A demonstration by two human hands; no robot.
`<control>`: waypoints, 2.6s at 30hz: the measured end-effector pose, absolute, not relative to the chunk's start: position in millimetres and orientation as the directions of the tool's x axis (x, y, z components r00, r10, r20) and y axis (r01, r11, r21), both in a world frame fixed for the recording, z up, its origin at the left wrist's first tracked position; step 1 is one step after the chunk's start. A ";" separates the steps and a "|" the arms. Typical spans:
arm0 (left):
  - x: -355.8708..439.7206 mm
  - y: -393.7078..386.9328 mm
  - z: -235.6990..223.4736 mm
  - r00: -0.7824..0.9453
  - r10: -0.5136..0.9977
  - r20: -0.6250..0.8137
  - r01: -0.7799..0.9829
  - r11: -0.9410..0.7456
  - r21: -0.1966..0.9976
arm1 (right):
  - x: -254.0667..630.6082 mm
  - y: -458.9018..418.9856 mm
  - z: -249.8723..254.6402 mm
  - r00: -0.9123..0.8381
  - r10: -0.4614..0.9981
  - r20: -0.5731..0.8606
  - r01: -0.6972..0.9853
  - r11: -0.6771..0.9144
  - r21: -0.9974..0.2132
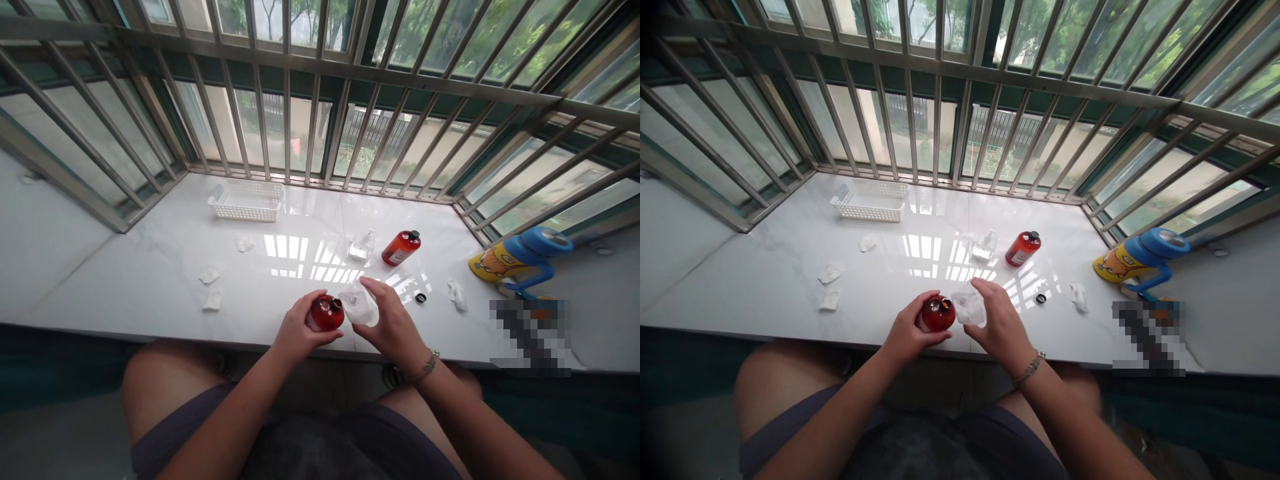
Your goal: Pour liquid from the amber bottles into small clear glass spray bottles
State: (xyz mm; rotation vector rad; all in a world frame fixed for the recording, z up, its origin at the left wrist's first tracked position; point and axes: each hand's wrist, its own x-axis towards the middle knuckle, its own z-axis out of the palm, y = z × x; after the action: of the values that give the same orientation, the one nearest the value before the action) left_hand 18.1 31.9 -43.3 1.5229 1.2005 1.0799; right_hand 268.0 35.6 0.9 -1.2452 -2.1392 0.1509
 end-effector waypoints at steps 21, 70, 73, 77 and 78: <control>-14.7 51.4 -54.8 -0.128 0.981 0.144 0.224 -0.113 0.968 | 296.2 14.5 -95.5 -0.053 0.877 0.478 0.848 0.292 -0.443; -26.1 39.6 -39.3 0.089 0.820 0.565 0.661 -0.473 0.583 | 151.5 66.0 24.6 -0.261 0.846 0.465 0.457 0.533 -0.713; -24.7 41.2 -40.2 0.102 0.787 0.608 0.662 -0.510 0.549 | 147.6 66.8 22.4 -0.244 0.851 0.464 0.473 0.523 -0.709; -23.8 41.3 -39.1 0.158 0.758 0.633 0.656 -0.560 0.506 | 145.5 61.5 17.4 -0.155 0.894 0.421 0.435 0.444 -0.783; -24.2 41.2 -38.9 0.165 0.760 0.629 0.654 -0.562 0.507 | 145.0 58.9 16.1 -0.141 0.905 0.402 0.408 0.423 -0.809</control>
State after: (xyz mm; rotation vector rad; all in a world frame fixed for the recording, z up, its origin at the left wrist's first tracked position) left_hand -24.2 41.2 -38.9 2.3046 1.4069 1.3609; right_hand 145.0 58.9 16.1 -1.1432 -1.7361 0.6621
